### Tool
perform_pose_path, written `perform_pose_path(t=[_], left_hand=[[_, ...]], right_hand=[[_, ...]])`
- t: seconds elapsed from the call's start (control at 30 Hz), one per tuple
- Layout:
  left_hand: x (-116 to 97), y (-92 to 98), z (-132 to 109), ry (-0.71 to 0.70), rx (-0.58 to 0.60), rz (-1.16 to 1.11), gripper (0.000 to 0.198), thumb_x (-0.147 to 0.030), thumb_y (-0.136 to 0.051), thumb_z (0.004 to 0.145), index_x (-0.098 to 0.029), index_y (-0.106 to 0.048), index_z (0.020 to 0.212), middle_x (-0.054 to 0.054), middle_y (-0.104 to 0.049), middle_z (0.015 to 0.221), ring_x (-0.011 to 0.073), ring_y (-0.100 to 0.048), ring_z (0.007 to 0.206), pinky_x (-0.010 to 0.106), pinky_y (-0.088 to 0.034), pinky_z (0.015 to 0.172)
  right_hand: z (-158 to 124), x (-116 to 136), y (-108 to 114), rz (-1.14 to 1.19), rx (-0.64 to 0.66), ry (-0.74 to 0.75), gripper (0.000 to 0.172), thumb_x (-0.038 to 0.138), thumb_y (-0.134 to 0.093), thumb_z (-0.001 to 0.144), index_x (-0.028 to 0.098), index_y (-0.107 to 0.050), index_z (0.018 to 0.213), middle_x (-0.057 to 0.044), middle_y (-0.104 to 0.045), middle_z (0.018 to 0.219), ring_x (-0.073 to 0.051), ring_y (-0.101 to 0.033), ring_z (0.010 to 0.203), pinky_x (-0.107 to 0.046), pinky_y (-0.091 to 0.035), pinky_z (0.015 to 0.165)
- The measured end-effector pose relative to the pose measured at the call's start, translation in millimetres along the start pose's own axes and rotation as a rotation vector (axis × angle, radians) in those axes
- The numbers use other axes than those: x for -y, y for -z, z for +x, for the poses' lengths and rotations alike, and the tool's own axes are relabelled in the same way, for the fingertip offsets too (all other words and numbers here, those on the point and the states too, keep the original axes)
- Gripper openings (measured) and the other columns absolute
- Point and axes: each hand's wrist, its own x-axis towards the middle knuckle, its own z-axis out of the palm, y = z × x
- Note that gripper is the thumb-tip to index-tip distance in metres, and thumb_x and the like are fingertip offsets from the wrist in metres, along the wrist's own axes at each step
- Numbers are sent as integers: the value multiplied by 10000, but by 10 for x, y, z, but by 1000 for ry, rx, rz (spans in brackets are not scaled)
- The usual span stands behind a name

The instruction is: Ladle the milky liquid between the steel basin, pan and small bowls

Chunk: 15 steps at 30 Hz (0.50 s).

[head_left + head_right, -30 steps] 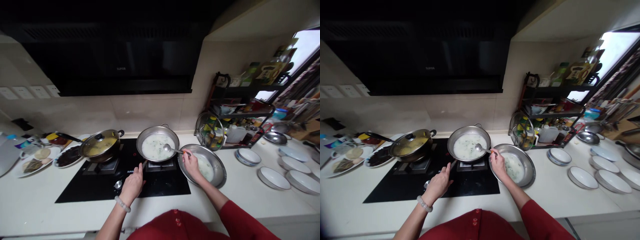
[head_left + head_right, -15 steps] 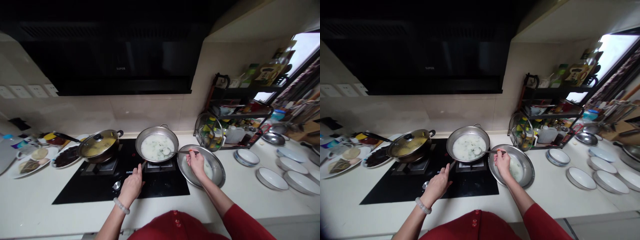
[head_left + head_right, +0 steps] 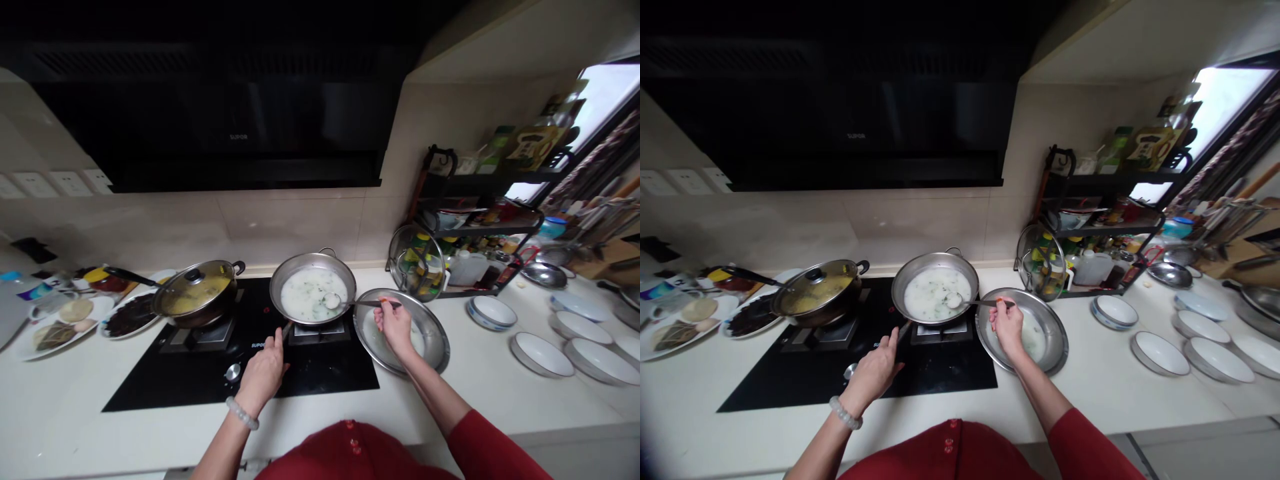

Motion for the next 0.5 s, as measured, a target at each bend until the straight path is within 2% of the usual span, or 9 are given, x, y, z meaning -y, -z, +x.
perform_pose_path(t=[0.27, 0.5], left_hand=[[2, -13, -5, -3, -10, 7, 647, -243, -444, 874, -66, -195, 1444, 222, -494, 1204, 227, -641, 860, 296, -469, 698], [-7, 6, -10, -7, -9, 17, 645, -230, -451, 874, -40, -201, 1438, 222, -503, 1186, 224, -645, 852, 292, -471, 688]], right_hand=[[-16, 172, 101, 35, -43, -19, 210, 369, -592, 708, 209, -533, 831, 28, -538, 497, -120, -458, 383, -223, -287, 312], [-23, 509, 525, 97, -142, -19, 274, 357, -675, 636, 181, -564, 815, 21, -555, 478, -94, -451, 371, -172, -281, 305]])
